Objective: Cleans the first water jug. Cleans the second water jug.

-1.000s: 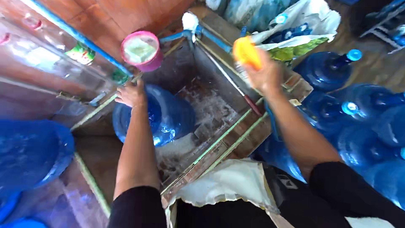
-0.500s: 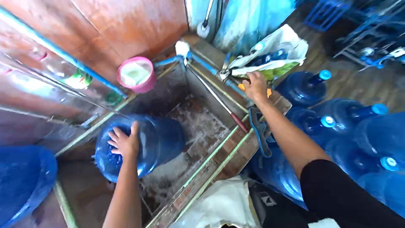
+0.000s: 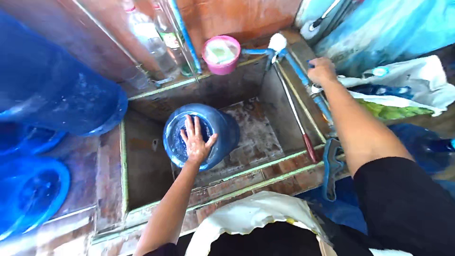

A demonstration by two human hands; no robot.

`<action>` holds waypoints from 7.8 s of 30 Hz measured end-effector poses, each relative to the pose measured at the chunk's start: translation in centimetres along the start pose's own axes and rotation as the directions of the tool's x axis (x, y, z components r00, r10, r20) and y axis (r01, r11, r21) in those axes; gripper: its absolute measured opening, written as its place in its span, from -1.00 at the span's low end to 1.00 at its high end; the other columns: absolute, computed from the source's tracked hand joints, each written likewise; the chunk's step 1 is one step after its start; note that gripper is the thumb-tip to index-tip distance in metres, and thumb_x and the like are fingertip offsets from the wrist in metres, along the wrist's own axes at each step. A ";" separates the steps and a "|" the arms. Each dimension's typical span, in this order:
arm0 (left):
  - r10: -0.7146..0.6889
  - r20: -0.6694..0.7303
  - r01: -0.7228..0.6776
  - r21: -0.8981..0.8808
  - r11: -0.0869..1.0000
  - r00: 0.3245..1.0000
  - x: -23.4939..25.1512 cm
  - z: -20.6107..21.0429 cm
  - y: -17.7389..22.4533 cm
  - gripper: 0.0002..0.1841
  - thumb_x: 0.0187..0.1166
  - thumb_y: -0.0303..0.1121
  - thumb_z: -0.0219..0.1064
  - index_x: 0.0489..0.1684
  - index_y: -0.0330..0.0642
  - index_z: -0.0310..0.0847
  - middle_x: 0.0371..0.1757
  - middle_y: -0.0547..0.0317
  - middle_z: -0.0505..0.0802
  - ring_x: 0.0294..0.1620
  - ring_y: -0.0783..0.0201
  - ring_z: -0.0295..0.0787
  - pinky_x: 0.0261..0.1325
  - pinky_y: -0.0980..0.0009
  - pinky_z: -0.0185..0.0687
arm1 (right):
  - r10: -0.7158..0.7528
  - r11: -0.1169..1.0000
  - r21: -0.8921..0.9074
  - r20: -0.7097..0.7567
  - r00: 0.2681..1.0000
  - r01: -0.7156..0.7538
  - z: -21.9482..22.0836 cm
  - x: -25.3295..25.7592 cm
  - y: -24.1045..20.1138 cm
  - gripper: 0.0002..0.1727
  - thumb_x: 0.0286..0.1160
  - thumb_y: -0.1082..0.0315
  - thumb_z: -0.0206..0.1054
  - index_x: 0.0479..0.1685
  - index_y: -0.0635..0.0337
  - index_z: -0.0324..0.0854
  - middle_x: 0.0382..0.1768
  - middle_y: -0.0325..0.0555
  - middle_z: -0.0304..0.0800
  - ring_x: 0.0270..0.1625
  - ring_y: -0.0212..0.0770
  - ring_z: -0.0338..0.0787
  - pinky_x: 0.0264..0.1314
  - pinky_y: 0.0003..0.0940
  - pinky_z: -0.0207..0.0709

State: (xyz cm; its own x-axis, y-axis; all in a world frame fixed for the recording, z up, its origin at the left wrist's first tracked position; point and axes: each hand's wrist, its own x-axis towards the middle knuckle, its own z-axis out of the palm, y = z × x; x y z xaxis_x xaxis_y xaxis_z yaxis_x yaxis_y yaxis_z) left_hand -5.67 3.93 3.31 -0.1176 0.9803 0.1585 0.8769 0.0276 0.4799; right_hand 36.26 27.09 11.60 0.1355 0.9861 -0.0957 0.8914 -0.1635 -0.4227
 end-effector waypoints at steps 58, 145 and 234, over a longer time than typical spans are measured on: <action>-0.587 0.036 0.584 0.066 0.809 0.809 13.4 -3.1 -1.0 0.08 0.58 0.56 -0.25 0.91 -0.19 -0.07 0.87 -0.49 -0.07 0.86 -0.52 -0.28 0.62 -0.65 -0.27 | -0.032 0.995 -0.073 0.375 0.926 0.064 13.9 -27.7 -0.6 -0.51 0.84 0.10 0.07 0.29 0.31 0.72 0.32 0.23 0.76 0.52 0.15 0.62 0.77 0.12 0.08; 0.122 0.298 -0.103 -0.079 0.992 0.947 15.6 0.0 9.3 -0.39 0.52 0.02 0.43 0.42 -0.26 0.65 0.77 -0.35 0.32 0.89 -0.41 -0.27 0.74 -0.54 -0.53 | -0.264 0.950 0.186 0.045 0.963 0.252 4.9 -20.2 -10.6 -0.62 0.76 0.33 0.22 0.31 0.49 0.62 0.22 0.42 0.73 0.23 0.25 0.78 0.36 0.16 0.58; 0.091 0.124 -0.090 -0.013 0.996 0.988 11.1 1.6 8.2 0.06 0.52 0.40 0.22 0.80 -0.35 0.13 0.87 -0.38 0.05 0.89 -0.43 -0.28 0.73 -0.54 -0.51 | 0.175 0.983 -0.126 0.445 0.878 -0.132 11.9 -24.5 -1.3 -0.54 0.80 0.06 0.06 0.39 0.13 0.66 0.31 0.17 0.78 0.43 0.19 0.71 0.46 0.26 0.45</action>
State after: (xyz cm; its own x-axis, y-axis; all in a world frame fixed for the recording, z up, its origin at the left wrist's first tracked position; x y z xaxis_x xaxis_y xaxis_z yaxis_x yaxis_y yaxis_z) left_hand 1.01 15.36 7.61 0.0211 0.9954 0.0934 0.8779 -0.0632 0.4746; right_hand 26.63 2.82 3.74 0.0825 0.8253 -0.5587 0.9131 -0.2871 -0.2893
